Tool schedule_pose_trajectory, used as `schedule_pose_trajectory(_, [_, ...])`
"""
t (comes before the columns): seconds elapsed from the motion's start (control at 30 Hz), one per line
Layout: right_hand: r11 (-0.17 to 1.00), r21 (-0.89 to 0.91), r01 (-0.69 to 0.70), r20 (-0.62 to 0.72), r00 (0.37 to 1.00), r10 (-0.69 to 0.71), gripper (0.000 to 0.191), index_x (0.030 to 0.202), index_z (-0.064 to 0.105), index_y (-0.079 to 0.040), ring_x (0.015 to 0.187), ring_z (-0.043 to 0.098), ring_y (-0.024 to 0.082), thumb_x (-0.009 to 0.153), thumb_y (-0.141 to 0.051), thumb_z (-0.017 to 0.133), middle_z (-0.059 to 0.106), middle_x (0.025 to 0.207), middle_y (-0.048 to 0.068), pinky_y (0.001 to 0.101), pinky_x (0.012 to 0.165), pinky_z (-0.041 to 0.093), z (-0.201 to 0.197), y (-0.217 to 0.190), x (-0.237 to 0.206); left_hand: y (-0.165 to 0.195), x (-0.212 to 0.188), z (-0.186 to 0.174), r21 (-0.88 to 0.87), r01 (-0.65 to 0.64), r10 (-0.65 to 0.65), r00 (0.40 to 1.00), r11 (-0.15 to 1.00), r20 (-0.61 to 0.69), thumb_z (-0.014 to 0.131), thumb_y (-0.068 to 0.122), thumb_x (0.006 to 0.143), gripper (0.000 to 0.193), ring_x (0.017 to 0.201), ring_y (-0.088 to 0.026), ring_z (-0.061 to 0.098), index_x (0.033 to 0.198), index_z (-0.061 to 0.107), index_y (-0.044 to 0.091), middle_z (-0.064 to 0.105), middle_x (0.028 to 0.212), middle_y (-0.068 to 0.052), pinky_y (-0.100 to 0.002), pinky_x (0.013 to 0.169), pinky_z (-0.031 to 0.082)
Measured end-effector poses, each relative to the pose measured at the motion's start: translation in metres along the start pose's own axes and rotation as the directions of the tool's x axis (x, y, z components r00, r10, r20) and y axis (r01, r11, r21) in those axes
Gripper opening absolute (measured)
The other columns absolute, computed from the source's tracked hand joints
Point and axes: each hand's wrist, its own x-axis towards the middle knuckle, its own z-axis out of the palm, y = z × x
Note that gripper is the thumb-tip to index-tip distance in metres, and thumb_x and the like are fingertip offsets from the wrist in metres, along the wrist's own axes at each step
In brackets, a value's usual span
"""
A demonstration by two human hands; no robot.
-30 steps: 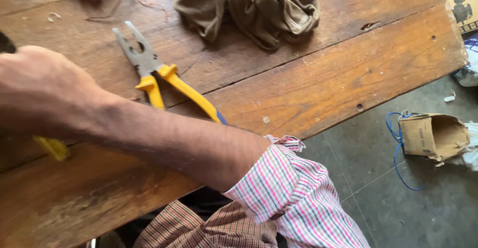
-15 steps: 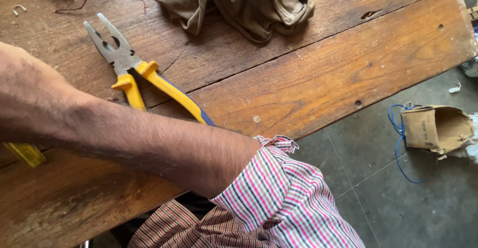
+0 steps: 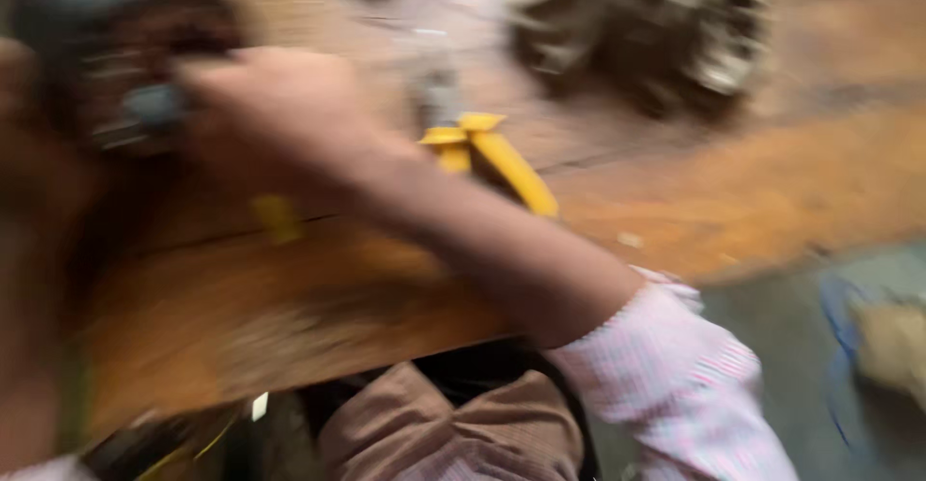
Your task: The person holds a burnt electric motor stator on a wooden workbench and uses a screwdriver to scrape and pry burnt insulation and old copper wire residue out of the stator slots, rotating the stator to reach different slots and pulling loosened debris out by hand.
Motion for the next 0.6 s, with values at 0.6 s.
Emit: schedule_pose_trajectory(0.6, [0.991,-0.122,-0.05,-0.034,0.998,0.046,0.021,0.118,0.074,-0.008,0.082,0.073,0.028,0.097,-0.01,0.074,0.074,0.097,0.014,0.0398,0.068,0.057,-0.062,-0.026,-0.035,-0.036,-0.003,-0.018,0.193,-0.175,0.186,0.982,0.966,-0.043,0.059,0.046,0.111,0.045,0.116,-0.034,0.059,0.129,0.058,0.005,0.064,0.121,-0.014,-0.044,0.102,0.046])
